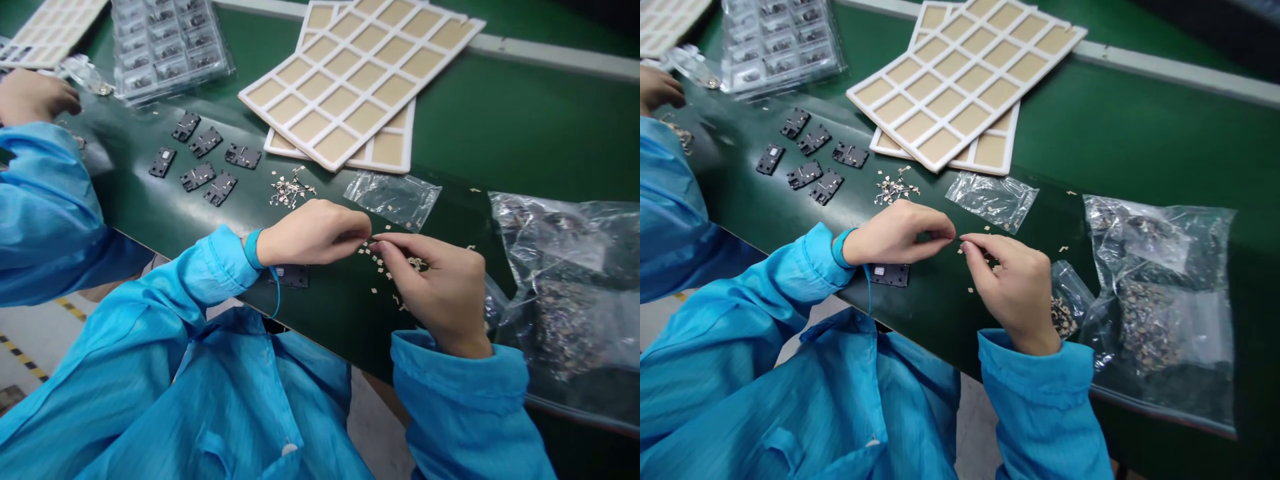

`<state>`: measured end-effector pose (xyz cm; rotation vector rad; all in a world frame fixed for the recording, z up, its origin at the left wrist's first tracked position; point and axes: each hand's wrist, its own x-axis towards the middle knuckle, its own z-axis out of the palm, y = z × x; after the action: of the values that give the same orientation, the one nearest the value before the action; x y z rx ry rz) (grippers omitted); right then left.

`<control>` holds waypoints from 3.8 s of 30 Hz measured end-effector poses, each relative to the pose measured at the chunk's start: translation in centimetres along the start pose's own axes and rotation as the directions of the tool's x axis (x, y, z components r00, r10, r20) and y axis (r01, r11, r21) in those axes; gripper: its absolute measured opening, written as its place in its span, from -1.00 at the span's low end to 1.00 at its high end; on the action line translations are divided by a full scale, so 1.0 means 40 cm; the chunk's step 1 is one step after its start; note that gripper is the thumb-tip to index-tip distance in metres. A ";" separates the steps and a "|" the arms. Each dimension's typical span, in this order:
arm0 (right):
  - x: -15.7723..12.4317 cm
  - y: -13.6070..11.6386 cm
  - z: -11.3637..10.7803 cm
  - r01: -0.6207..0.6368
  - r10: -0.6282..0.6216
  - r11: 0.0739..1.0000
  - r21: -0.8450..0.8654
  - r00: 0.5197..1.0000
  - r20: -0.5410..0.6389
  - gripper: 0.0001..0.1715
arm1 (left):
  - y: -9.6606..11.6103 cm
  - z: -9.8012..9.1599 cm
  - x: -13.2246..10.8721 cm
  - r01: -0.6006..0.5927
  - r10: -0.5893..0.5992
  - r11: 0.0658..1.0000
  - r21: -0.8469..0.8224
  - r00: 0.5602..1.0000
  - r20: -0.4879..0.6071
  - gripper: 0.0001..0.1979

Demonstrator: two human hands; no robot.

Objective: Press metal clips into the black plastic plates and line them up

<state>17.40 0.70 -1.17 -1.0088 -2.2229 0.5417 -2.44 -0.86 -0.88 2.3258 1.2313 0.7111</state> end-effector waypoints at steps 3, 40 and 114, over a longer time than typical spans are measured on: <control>0.002 -0.008 0.004 -0.095 0.105 0.988 0.125 0.991 -0.079 -0.89 | 0.002 -0.008 -0.003 0.058 -0.060 0.988 -0.141 0.998 -0.014 -0.85; -0.004 -0.019 0.028 0.231 -0.268 0.956 -0.179 0.939 -0.216 -0.86 | 0.018 0.028 -0.019 0.103 -0.166 0.883 -0.457 0.981 -0.100 -0.81; -0.019 -0.013 0.040 0.355 -0.350 0.906 -0.230 0.934 0.064 -0.88 | -0.073 -0.047 -0.025 0.209 -0.351 0.920 -0.332 0.814 -0.463 -0.87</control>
<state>16.42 -0.40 -2.27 -0.6852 -2.4564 0.1246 -5.91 0.06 -1.30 1.7251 1.5475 1.3553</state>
